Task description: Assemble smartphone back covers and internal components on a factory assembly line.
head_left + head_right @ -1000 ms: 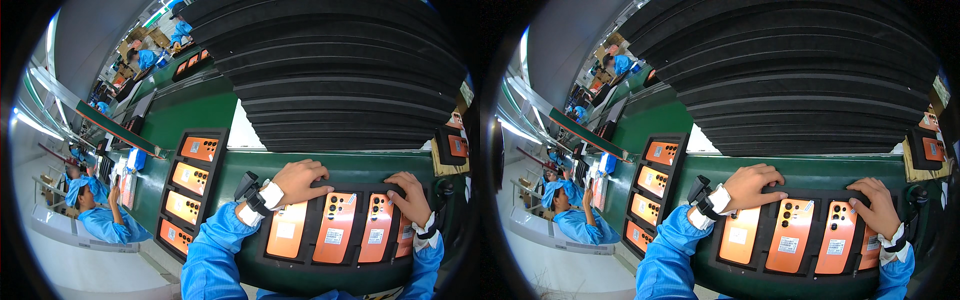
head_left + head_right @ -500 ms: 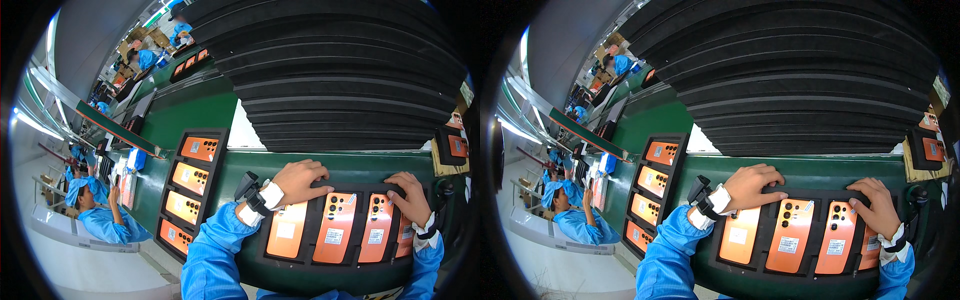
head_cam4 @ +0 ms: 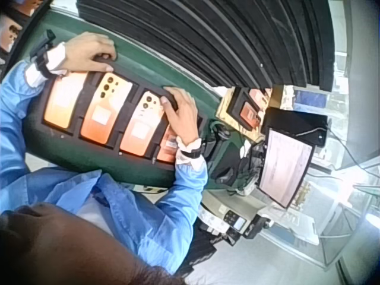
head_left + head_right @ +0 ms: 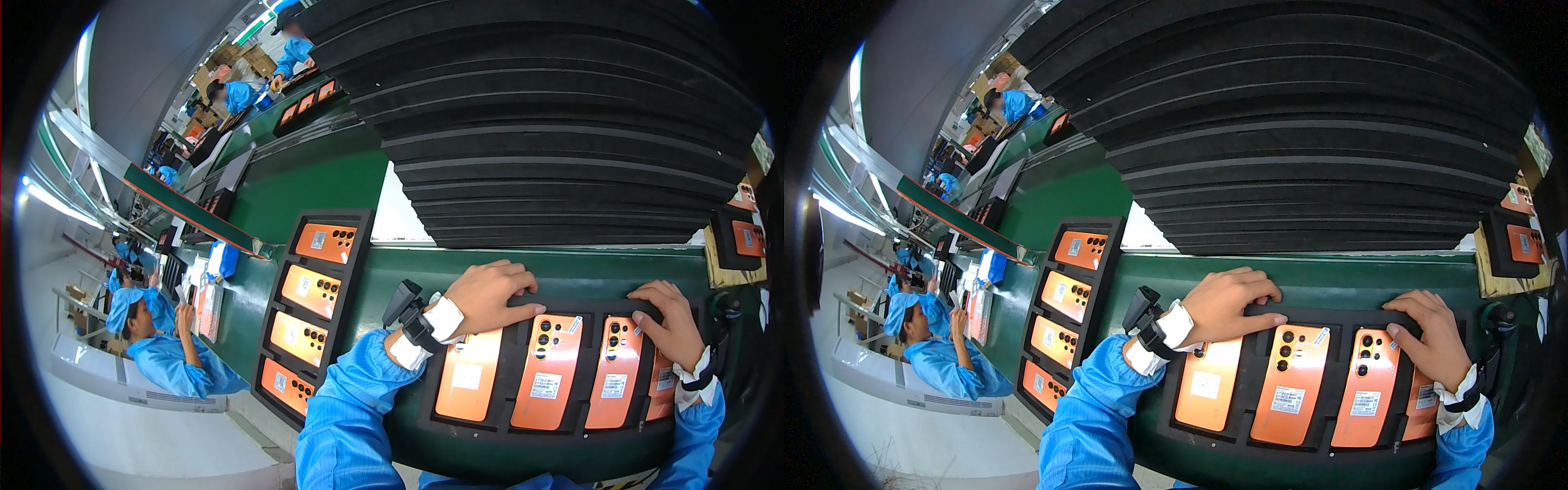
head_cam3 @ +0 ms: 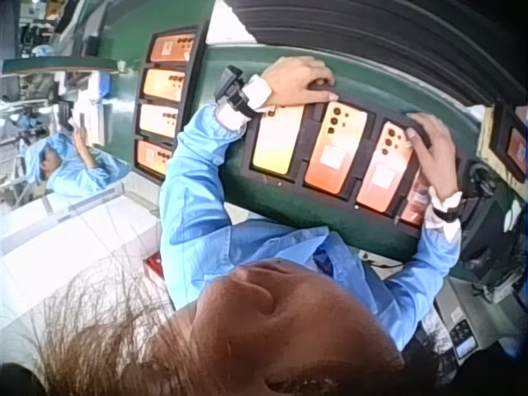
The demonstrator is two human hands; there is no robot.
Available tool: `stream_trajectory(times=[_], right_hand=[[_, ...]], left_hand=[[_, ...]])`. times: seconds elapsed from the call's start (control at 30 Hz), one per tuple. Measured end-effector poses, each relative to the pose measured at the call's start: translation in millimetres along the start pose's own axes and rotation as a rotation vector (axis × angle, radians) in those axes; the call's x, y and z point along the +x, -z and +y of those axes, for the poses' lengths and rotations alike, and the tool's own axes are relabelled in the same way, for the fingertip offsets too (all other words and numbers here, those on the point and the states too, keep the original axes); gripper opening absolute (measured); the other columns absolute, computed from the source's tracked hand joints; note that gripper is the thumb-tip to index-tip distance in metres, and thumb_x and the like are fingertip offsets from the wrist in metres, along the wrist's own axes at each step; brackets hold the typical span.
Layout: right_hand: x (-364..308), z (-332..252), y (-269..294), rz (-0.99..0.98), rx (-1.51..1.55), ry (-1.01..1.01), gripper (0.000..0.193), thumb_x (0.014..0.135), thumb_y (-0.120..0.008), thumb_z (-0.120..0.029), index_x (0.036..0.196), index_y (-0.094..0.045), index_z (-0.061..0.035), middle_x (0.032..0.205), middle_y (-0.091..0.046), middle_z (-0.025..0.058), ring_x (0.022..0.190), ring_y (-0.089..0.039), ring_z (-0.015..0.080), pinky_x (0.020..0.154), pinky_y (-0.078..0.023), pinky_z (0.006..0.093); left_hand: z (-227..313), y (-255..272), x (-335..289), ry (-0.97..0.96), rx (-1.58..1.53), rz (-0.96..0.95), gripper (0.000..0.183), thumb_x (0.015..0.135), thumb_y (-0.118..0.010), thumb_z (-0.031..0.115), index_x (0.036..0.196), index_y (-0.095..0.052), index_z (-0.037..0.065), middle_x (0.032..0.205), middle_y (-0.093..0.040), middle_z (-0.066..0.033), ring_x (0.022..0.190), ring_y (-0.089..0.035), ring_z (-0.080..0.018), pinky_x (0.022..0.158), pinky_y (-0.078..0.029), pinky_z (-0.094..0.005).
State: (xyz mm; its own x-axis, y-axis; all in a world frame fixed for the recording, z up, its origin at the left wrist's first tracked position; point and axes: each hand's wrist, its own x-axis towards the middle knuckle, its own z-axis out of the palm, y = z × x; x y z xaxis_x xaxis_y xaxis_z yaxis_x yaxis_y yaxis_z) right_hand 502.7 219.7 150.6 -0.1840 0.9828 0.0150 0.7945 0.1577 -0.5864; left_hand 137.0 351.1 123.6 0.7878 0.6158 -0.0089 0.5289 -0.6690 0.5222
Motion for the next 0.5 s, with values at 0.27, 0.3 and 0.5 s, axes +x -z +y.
stream_trajectory(times=[0.27,0.3,0.5], right_hand=[[-0.3,0.6,-0.1,0.002,0.002,0.002,0.033,0.093,-0.076,-0.015,0.122,-0.076,0.0021,0.123,-0.074,0.019,0.12,-0.067,0.0419,0.11,-0.047,0.0497],[-0.5,1.5,-0.2,0.002,0.003,0.002,0.033,0.093,-0.076,-0.015,0.122,-0.076,0.0019,0.123,-0.074,0.0189,0.12,-0.067,0.0418,0.111,-0.047,0.0496],[-0.3,3.1,-0.6,-0.003,0.002,0.005,0.034,0.094,-0.076,-0.016,0.123,-0.076,0.0017,0.123,-0.074,0.0186,0.12,-0.066,0.0415,0.11,-0.047,0.0497]], left_hand=[[-0.2,-0.6,0.6,-0.006,-0.002,0.009,0.047,0.104,-0.076,0.052,0.115,-0.079,0.007,0.101,-0.074,-0.0076,0.1,-0.073,-0.0251,0.085,-0.059,-0.0417],[0.2,-0.3,1.0,-0.006,-0.001,0.008,0.047,0.104,-0.076,0.052,0.115,-0.079,0.007,0.101,-0.074,-0.0076,0.1,-0.073,-0.0251,0.085,-0.059,-0.0417],[0.3,-0.3,0.6,0.003,-0.006,0.004,0.046,0.104,-0.076,0.051,0.116,-0.079,0.007,0.1,-0.074,-0.0073,0.1,-0.072,-0.0252,0.084,-0.059,-0.0419]])
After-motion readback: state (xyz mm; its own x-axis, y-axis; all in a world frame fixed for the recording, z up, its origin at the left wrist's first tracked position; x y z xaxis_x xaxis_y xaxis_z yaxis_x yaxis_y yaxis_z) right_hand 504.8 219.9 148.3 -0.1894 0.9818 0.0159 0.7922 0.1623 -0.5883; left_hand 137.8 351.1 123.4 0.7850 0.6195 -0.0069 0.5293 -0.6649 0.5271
